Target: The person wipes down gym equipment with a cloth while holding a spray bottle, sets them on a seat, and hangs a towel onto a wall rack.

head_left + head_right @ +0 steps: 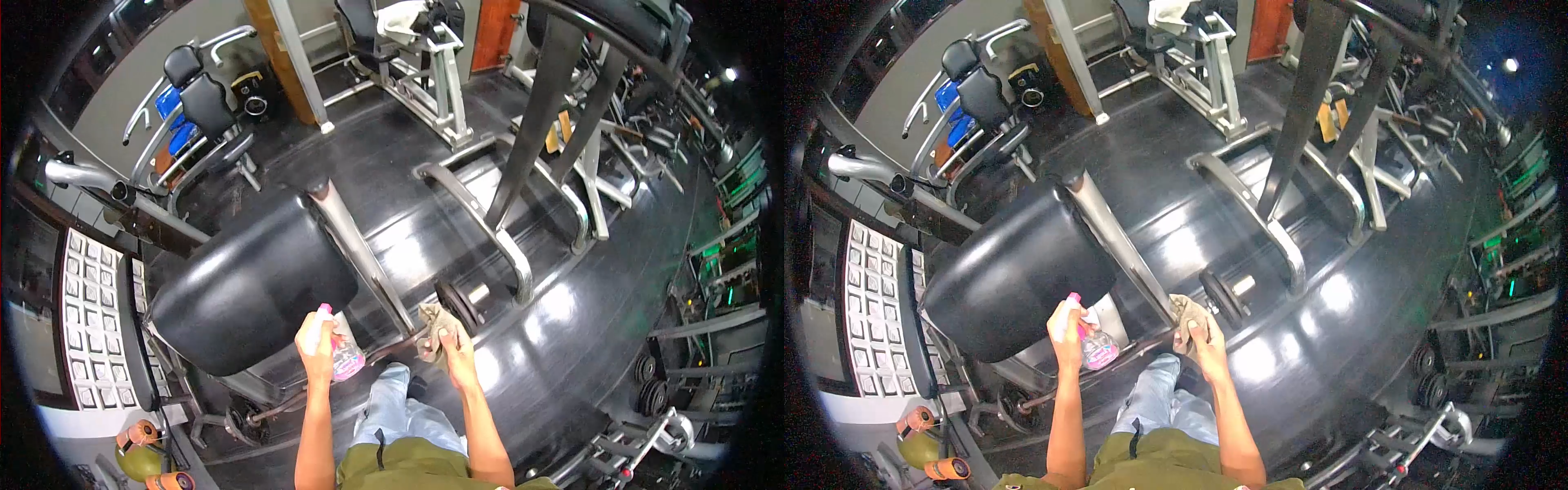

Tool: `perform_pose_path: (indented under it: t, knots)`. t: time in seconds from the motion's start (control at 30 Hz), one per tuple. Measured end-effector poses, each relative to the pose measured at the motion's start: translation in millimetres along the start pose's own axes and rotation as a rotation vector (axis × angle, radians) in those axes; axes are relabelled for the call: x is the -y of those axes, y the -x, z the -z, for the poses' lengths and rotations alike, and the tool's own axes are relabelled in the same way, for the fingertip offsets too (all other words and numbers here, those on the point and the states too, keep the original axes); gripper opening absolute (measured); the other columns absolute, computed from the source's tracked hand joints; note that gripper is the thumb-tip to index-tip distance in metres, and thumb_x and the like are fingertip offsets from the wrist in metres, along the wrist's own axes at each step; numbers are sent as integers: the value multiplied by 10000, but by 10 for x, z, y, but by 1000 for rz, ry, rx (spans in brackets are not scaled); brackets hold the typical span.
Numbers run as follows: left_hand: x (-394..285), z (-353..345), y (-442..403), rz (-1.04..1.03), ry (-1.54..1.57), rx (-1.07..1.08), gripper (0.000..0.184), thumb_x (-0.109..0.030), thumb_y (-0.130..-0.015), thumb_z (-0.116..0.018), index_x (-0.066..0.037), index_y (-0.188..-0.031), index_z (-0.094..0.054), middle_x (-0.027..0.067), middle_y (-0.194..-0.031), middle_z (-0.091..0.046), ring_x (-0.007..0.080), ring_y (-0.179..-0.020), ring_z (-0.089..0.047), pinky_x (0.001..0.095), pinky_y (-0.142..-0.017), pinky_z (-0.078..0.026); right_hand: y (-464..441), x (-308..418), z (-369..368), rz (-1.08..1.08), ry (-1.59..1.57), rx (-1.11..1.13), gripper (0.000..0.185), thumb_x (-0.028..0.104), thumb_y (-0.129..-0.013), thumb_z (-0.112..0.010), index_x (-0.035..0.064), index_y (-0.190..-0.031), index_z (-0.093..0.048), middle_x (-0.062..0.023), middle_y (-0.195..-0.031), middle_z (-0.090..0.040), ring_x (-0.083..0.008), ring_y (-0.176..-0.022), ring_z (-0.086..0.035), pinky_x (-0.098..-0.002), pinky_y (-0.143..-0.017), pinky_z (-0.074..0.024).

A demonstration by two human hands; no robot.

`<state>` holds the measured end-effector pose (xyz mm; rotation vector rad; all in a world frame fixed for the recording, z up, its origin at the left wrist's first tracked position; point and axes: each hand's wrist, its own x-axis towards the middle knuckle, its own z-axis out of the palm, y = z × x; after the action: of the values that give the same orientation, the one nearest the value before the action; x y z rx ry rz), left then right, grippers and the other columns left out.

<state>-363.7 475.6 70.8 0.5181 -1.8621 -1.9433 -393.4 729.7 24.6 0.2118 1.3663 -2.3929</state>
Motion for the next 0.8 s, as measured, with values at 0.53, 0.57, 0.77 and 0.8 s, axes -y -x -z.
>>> perform_pose_path:
  t: [0.53, 0.57, 0.77, 0.8]
  knots:
    - [-892, -132, -1591, 134, -211, 72, 319, -241, -895, -666, 34, -738, -631, 59, -607, -597, 114, -485, -599, 276, -491, -524, -989, 442, -887, -152, 259, 247, 397, 283, -1031, -494, 60, -1360, -486, -57, -1189, -613, -132, -992, -618, -307, -712, -586]
    - [-934, -144, -1673, 139, -273, 85, 330, -253, -893, -666, 37, -739, -629, 65, -598, -600, 122, -488, -612, 281, -486, -516, -1026, 453, -923, -153, 267, 249, 397, 283, -1031, -494, 60, -1360, -486, -57, -1189, -613, -132, -992, -618, -307, -712, -586]
    - [-801, -107, -2081, 192, -320, 103, 367, -295, -895, -649, 42, -751, -636, 82, -601, -613, 137, -493, -629, 290, -469, -504, -1237, 587, -1102, -69, 331, 180, 404, 253, -1026, -493, 42, -1371, -490, -82, -1149, -619, -153, -974, -613, -279, -695, -570]
    - [-795, -105, -2123, 222, -276, 98, 358, -288, -894, -650, 45, -763, -642, 81, -612, -612, 136, -484, -617, 289, -465, -510, -1318, 532, -1049, -77, 334, 184, 404, 253, -1026, -493, 42, -1371, -490, -82, -1149, -619, -153, -974, -613, -279, -695, -570]
